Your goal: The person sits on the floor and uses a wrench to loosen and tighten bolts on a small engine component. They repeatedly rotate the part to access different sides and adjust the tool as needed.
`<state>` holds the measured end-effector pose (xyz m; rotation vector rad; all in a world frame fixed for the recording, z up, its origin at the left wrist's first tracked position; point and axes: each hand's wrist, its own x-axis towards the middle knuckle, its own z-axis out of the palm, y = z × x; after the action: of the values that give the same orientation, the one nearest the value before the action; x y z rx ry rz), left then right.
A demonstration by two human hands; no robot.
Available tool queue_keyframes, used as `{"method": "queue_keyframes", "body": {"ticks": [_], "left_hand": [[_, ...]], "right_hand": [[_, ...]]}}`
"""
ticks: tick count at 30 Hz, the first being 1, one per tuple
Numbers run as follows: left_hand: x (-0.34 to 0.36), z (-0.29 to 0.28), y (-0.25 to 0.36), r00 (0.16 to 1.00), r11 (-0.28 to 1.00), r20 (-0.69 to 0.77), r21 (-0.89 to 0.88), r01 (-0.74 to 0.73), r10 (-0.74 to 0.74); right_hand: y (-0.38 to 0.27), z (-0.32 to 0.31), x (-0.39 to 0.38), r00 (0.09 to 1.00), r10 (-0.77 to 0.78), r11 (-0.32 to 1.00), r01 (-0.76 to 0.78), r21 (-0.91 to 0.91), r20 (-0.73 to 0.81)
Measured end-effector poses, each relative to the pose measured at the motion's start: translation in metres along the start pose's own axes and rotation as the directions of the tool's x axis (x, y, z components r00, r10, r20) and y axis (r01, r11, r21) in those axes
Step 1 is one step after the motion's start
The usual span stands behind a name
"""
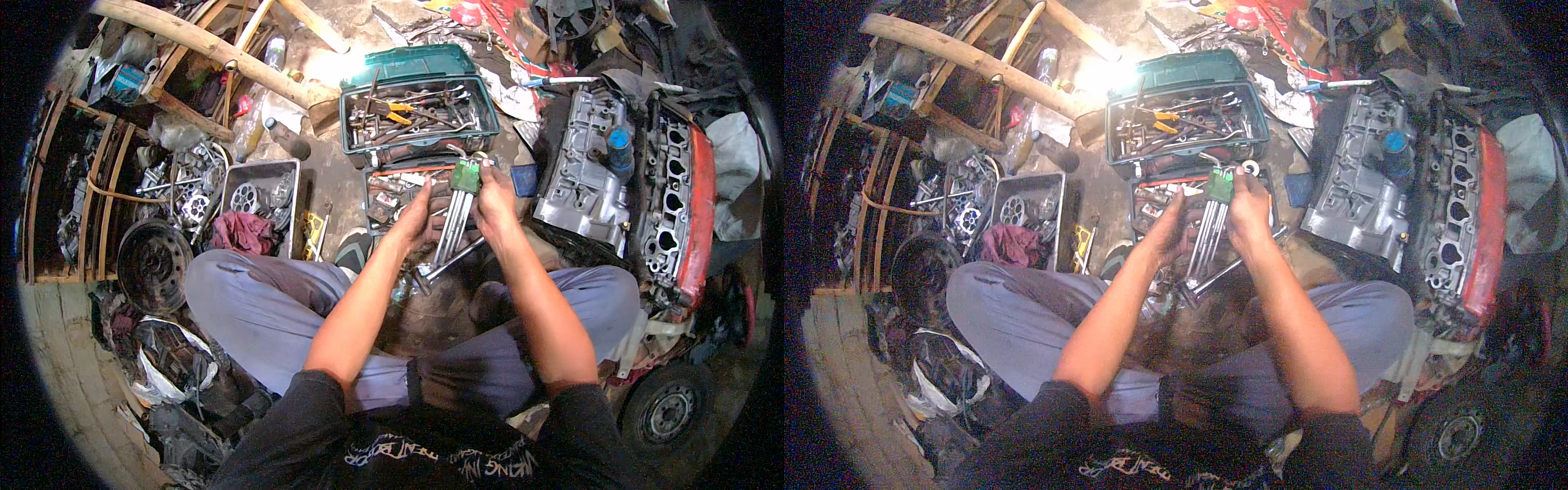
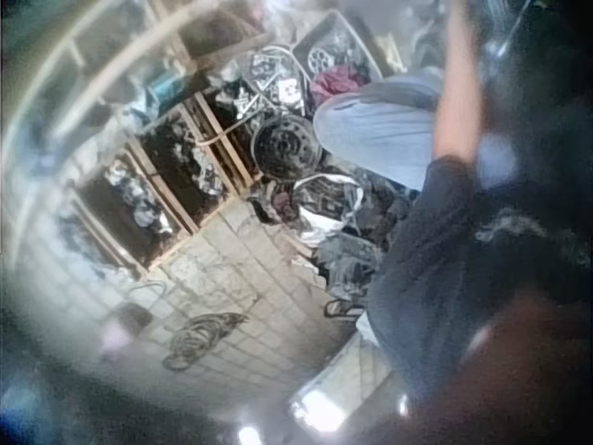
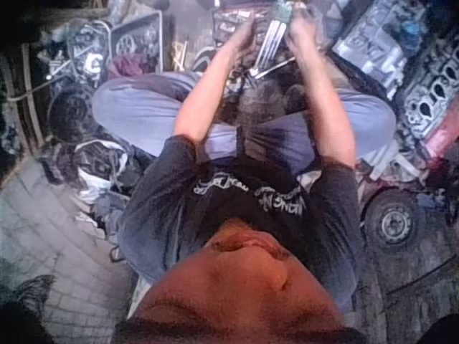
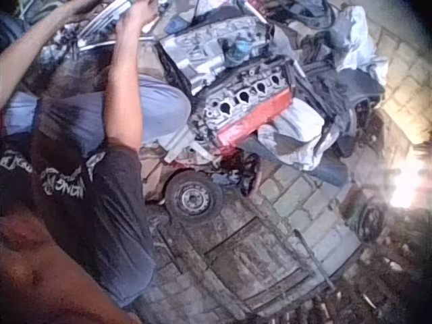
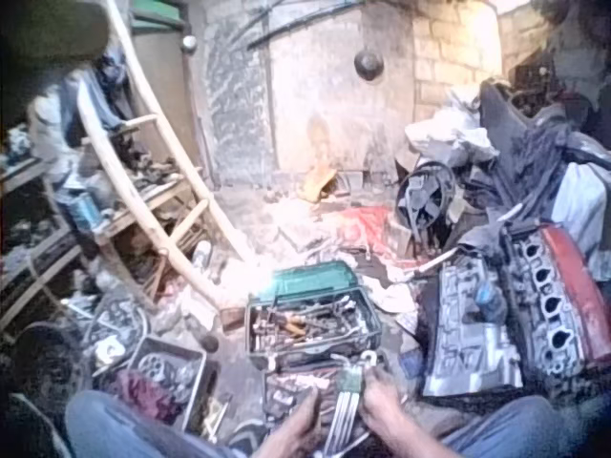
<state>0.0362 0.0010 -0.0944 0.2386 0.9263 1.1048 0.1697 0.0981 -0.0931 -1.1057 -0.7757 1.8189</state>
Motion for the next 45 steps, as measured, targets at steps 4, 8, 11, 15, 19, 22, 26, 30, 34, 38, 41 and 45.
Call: {"method": "queue_keyframes", "body": {"ticks": [4, 8, 11, 15, 19, 22, 26, 30, 34, 38, 41, 45], "left_hand": [[-0.016, 0.023, 0.023, 0.938, 0.823, -0.071, 0.504, -0.261, 0.340], [-0.059, 0.022, 0.055, 0.946, 0.885, -0.155, 0.420, -0.199, 0.286], [-0.110, 0.033, 0.078, 0.939, 0.906, -0.225, 0.393, -0.157, 0.260], [-0.159, 0.016, 0.089, 0.958, 0.954, -0.084, 0.149, -0.260, 0.274], [-0.166, -0.010, 0.071, 0.900, 0.919, -0.196, 0.030, -0.392, 0.390], [-0.152, -0.007, 0.077, 0.936, 0.940, -0.094, -0.004, -0.342, 0.340], [-0.162, -0.016, 0.077, 0.939, 0.935, -0.113, -0.112, -0.336, 0.324], [-0.162, -0.016, 0.086, 0.938, 0.915, -0.093, -0.208, -0.347, 0.335], [-0.161, -0.018, 0.089, 0.931, 0.897, -0.073, -0.250, -0.364, 0.358], [-0.162, -0.021, 0.093, 0.935, 0.894, -0.119, -0.274, -0.355, 0.335], [-0.162, -0.021, 0.095, 0.936, 0.898, -0.104, -0.263, -0.352, 0.336], [-0.167, -0.016, 0.096, 0.921, 0.870, -0.052, -0.309, -0.384, 0.387]], "right_hand": [[-0.023, 0.027, -0.028, 0.998, 0.039, 0.999, -0.037, -0.033, 0.044], [-0.017, 0.024, -0.018, 0.985, 0.028, 0.991, -0.005, -0.131, 0.171], [0.032, -0.045, 0.021, 0.948, -0.179, 0.569, 0.319, -0.758, 0.264], [0.096, -0.139, -0.007, 0.879, 0.409, -0.308, 0.386, -0.869, 0.246], [0.150, -0.129, -0.018, 0.743, 0.494, -0.356, 0.647, -0.675, 0.452], [0.217, -0.155, -0.006, 0.689, 0.620, -0.388, 0.685, -0.616, 0.376], [0.210, -0.127, -0.035, 0.674, 0.459, -0.473, 0.737, -0.483, 0.579], [0.211, -0.124, -0.027, 0.648, 0.555, -0.493, 0.762, -0.420, 0.522], [0.217, -0.123, -0.024, 0.660, 0.583, -0.452, 0.748, -0.487, 0.473], [0.200, -0.119, -0.028, 0.606, 0.623, -0.450, 0.795, -0.407, 0.494], [0.187, -0.114, -0.035, 0.567, 0.621, -0.408, 0.823, -0.394, 0.542], [0.137, -0.089, -0.058, 0.580, 0.501, -0.270, 0.810, -0.520, 0.643]]}}
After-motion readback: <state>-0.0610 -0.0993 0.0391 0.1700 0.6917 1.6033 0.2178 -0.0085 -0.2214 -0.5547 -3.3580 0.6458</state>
